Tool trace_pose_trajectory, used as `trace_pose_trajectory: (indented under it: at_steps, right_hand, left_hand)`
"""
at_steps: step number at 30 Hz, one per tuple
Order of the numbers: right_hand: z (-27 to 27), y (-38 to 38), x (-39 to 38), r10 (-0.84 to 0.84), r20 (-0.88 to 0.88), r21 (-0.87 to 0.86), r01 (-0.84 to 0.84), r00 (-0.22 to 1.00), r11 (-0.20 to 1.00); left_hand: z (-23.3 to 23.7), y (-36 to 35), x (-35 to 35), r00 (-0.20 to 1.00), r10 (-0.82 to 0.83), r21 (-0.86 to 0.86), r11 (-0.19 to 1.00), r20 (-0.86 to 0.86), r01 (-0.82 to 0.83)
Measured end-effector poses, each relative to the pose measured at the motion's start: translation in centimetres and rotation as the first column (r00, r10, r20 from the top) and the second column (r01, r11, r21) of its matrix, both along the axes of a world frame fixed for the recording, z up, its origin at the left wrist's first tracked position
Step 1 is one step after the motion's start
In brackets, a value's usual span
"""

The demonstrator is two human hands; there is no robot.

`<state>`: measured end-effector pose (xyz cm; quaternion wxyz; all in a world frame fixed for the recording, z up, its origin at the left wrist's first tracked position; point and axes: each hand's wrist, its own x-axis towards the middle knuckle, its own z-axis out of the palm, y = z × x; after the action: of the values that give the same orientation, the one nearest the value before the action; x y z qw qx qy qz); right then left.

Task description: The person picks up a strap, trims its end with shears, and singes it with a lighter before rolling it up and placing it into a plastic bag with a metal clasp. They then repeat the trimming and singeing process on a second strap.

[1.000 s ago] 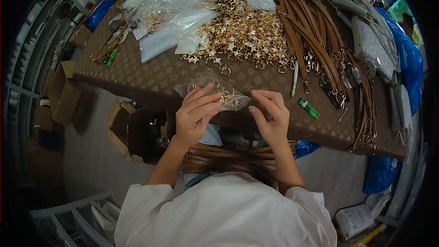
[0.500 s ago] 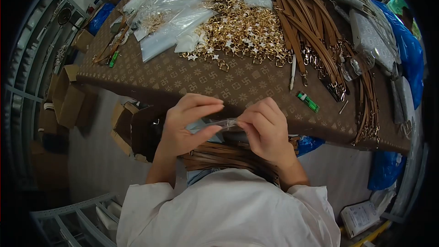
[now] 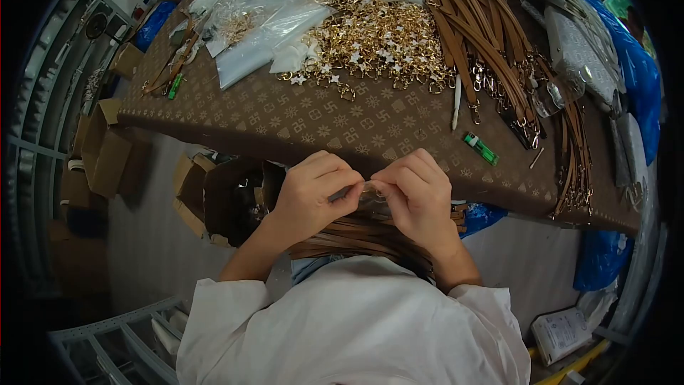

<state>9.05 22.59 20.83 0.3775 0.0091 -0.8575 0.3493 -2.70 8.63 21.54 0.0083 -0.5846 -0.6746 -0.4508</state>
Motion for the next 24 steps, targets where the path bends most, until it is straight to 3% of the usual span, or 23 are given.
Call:
trace_pose_trajectory:
  at_steps: [4,11,15,17,20,24]
  right_hand:
    - [-0.4,0.4,0.4,-0.044,0.035,-0.14,0.049,0.998,0.989]
    - [-2.1,0.4,0.0,0.033,0.1,-0.309,-0.001,0.994,0.951]
    - [-3.2,-0.9,-0.7,0.123,0.154,-0.461,-0.039,0.98,0.887]
    - [-4.0,-1.4,-1.2,0.197,0.18,-0.588,-0.055,0.964,0.807]
    - [-4.9,-1.9,-1.9,0.275,0.144,-0.552,-0.153,0.95,0.819]
    - [-6.2,-1.6,-0.9,0.231,0.249,-0.487,-0.085,0.94,0.87]
  left_hand:
    - [-0.5,-1.5,-0.7,0.998,0.043,-0.022,0.999,-0.038,-0.044]
    - [-0.9,-5.3,-1.4,0.992,0.124,-0.169,0.978,0.006,-0.121]
    - [-0.8,-7.0,-1.9,0.985,0.149,-0.224,0.96,-0.09,-0.166]
    - [-0.7,-7.6,-2.1,0.959,0.129,-0.209,0.96,-0.252,-0.184]
    - [0.0,-8.7,-2.3,0.931,0.175,-0.26,0.929,-0.319,-0.264]
    - [0.3,-12.5,-4.0,0.864,0.295,-0.286,0.857,-0.409,-0.428]
